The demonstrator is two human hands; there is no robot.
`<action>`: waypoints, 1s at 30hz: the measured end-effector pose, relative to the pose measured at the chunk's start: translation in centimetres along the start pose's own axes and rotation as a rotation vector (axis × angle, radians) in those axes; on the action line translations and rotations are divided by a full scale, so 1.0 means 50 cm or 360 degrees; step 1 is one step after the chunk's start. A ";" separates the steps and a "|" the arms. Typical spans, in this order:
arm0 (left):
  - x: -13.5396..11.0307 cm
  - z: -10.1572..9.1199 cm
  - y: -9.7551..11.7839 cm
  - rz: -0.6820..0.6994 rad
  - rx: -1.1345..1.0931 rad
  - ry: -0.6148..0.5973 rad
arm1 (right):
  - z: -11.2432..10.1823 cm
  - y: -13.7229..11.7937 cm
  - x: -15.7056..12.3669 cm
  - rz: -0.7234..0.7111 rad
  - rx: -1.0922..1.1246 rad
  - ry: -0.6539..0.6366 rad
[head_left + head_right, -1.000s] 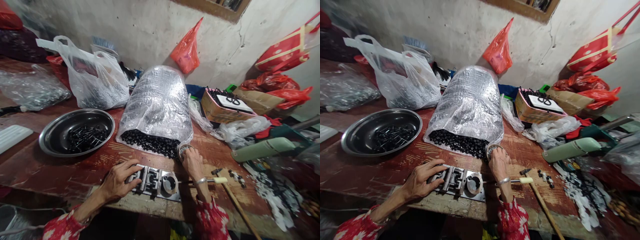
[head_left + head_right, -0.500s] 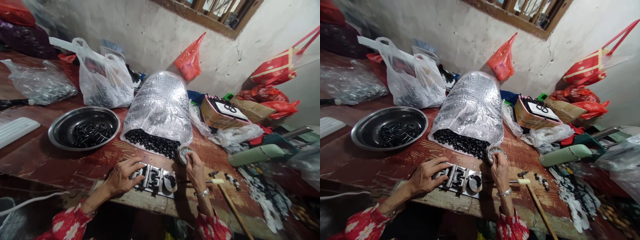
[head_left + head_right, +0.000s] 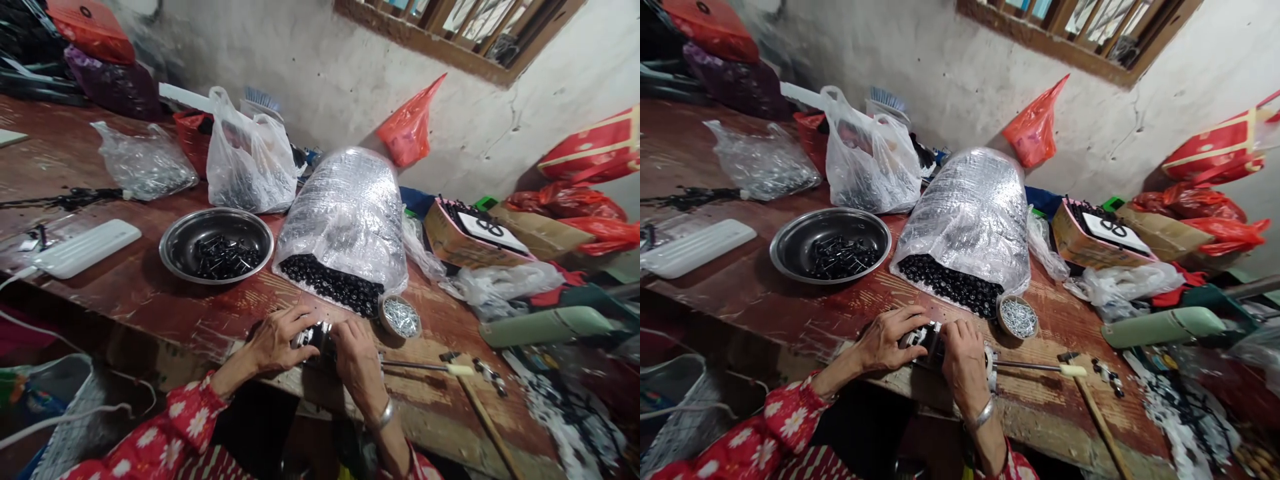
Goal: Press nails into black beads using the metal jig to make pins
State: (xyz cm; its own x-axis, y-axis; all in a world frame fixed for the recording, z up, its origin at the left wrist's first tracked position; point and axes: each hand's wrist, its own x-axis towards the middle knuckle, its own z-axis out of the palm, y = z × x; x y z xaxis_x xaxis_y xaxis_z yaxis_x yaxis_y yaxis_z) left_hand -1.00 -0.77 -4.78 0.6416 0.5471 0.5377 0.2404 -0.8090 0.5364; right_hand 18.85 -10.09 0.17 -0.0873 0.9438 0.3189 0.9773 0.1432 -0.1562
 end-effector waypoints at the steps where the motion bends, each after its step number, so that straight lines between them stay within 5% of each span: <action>1: 0.000 0.000 -0.001 0.0005 0.0003 0.0000 | 0.004 -0.005 0.001 -0.0009 -0.0078 -0.0014; 6: -0.001 0.001 -0.002 0.0013 -0.0002 0.0000 | 0.016 -0.022 -0.002 0.0013 -0.0276 -0.0024; 17: -0.003 0.002 -0.004 0.0011 0.0050 -0.0026 | 0.003 -0.027 -0.024 0.0010 -0.0022 0.0231; 30: -0.006 -0.001 -0.002 0.0001 0.0082 -0.0055 | 0.024 -0.042 -0.052 -0.0081 0.0091 0.0240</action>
State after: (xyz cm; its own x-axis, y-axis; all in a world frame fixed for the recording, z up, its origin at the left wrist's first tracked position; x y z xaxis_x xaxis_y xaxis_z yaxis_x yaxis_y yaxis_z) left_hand -1.25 -0.85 -4.95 0.6663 0.5397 0.5145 0.2766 -0.8197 0.5016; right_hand 16.83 -12.51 -1.44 -0.1019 0.8800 0.4639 0.9594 0.2102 -0.1880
